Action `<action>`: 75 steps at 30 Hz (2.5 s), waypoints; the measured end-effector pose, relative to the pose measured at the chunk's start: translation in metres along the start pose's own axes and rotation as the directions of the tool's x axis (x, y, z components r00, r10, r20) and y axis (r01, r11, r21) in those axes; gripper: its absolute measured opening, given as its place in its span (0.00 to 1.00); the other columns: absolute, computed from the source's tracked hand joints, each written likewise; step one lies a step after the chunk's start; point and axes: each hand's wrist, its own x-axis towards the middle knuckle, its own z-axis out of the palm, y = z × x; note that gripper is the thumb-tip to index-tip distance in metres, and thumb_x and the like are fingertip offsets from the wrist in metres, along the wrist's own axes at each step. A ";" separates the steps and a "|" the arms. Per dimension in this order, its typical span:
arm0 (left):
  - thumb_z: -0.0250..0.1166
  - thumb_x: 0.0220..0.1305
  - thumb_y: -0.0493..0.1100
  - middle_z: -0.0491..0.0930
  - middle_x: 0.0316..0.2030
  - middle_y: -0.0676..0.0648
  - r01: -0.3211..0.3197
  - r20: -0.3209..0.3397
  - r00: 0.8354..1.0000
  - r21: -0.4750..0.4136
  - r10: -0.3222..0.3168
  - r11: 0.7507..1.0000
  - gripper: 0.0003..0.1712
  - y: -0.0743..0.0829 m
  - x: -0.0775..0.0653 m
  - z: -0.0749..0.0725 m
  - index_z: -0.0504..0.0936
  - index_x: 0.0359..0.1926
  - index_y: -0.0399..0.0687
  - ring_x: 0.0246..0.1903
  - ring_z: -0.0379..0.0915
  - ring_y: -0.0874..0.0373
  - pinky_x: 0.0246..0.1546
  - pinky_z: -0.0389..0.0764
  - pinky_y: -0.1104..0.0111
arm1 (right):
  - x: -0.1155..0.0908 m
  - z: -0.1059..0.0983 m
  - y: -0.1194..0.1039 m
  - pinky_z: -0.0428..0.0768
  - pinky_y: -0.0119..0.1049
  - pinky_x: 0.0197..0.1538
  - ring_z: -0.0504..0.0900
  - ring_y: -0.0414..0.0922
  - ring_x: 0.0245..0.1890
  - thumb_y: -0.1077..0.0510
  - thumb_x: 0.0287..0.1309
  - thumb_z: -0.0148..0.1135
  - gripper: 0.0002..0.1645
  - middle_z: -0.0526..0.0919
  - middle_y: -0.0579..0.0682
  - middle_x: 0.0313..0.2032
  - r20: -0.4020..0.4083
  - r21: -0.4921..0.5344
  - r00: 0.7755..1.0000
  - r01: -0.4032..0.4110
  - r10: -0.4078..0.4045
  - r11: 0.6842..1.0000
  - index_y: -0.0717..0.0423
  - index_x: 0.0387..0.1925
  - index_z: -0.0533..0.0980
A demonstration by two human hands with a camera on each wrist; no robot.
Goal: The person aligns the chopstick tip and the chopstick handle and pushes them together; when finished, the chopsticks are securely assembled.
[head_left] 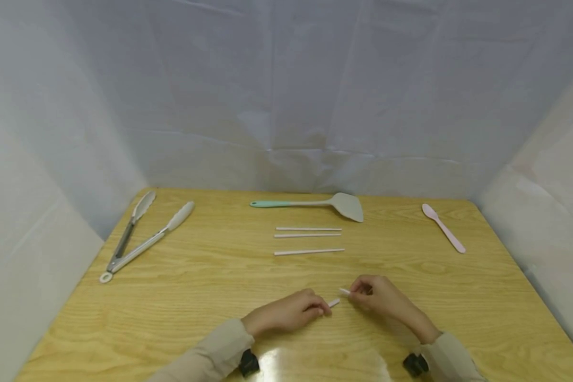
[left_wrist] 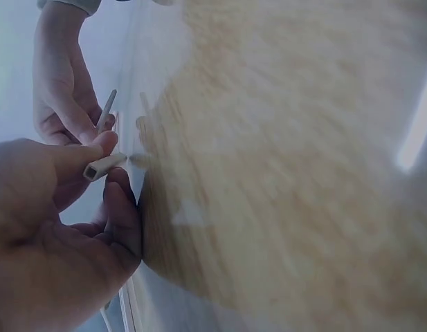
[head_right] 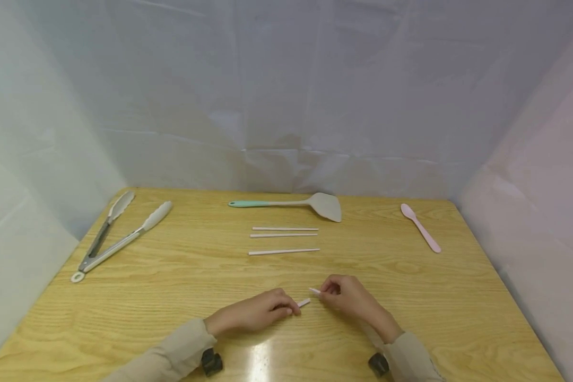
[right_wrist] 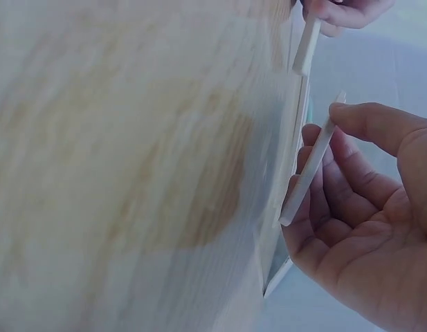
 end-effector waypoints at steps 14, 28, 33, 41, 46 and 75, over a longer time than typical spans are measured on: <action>0.58 0.64 0.31 0.80 0.43 0.46 -0.008 -0.008 1.000 0.012 0.008 1.000 0.13 0.000 0.006 -0.001 0.81 0.48 0.36 0.43 0.72 0.63 0.46 0.74 0.75 | 0.002 0.000 -0.001 0.75 0.29 0.31 0.74 0.32 0.27 0.58 0.58 0.64 0.06 0.79 0.44 0.27 -0.001 0.020 1.000 0.000 0.000 1.000 0.58 0.32 0.79; 0.68 0.57 0.37 0.68 0.28 0.54 -0.014 -0.111 0.994 0.086 0.024 0.996 0.04 0.000 0.004 -0.002 0.85 0.34 0.42 0.30 0.58 0.69 0.34 0.65 0.78 | 0.002 0.003 -0.001 0.76 0.28 0.32 0.74 0.32 0.28 0.55 0.59 0.64 0.08 0.79 0.43 0.27 0.006 0.040 1.000 0.019 -0.019 0.999 0.57 0.32 0.79; 0.69 0.55 0.41 0.68 0.30 0.55 0.034 -0.175 0.984 0.140 -0.009 0.990 0.04 0.000 0.004 -0.001 0.87 0.32 0.47 0.34 0.57 0.65 0.38 0.60 0.75 | 0.002 0.003 -0.004 0.75 0.28 0.32 0.74 0.32 0.28 0.55 0.58 0.65 0.09 0.79 0.43 0.27 0.002 0.044 1.000 0.026 -0.026 0.999 0.57 0.33 0.79; 0.67 0.58 0.47 0.83 0.34 0.59 0.061 -0.221 0.974 0.060 -0.047 0.996 0.04 0.000 0.005 -0.007 0.86 0.33 0.55 0.37 0.66 0.65 0.43 0.57 0.64 | 0.001 0.002 -0.009 0.75 0.28 0.33 0.73 0.32 0.28 0.60 0.58 0.64 0.05 0.79 0.44 0.28 -0.069 0.080 0.995 0.073 -0.068 0.994 0.59 0.33 0.80; 0.64 0.62 0.47 0.83 0.33 0.57 0.043 -0.230 0.970 -0.130 -0.073 0.991 0.08 0.000 0.003 -0.017 0.85 0.38 0.49 0.35 0.75 0.68 0.45 0.72 0.69 | -0.001 -0.001 -0.018 0.75 0.29 0.31 0.73 0.33 0.27 0.61 0.58 0.64 0.04 0.79 0.43 0.27 -0.166 0.094 0.978 0.143 -0.126 0.985 0.58 0.34 0.80; 0.66 0.62 0.46 0.82 0.35 0.51 -0.053 -0.370 0.923 -0.396 -0.106 0.917 0.11 0.016 -0.011 -0.045 0.85 0.42 0.47 0.28 0.73 0.63 0.28 0.74 0.73 | -0.009 -0.018 -0.051 0.79 0.29 0.33 0.76 0.34 0.31 0.68 0.55 0.65 0.04 0.80 0.48 0.31 -0.316 0.180 0.921 0.292 -0.226 0.939 0.60 0.33 0.82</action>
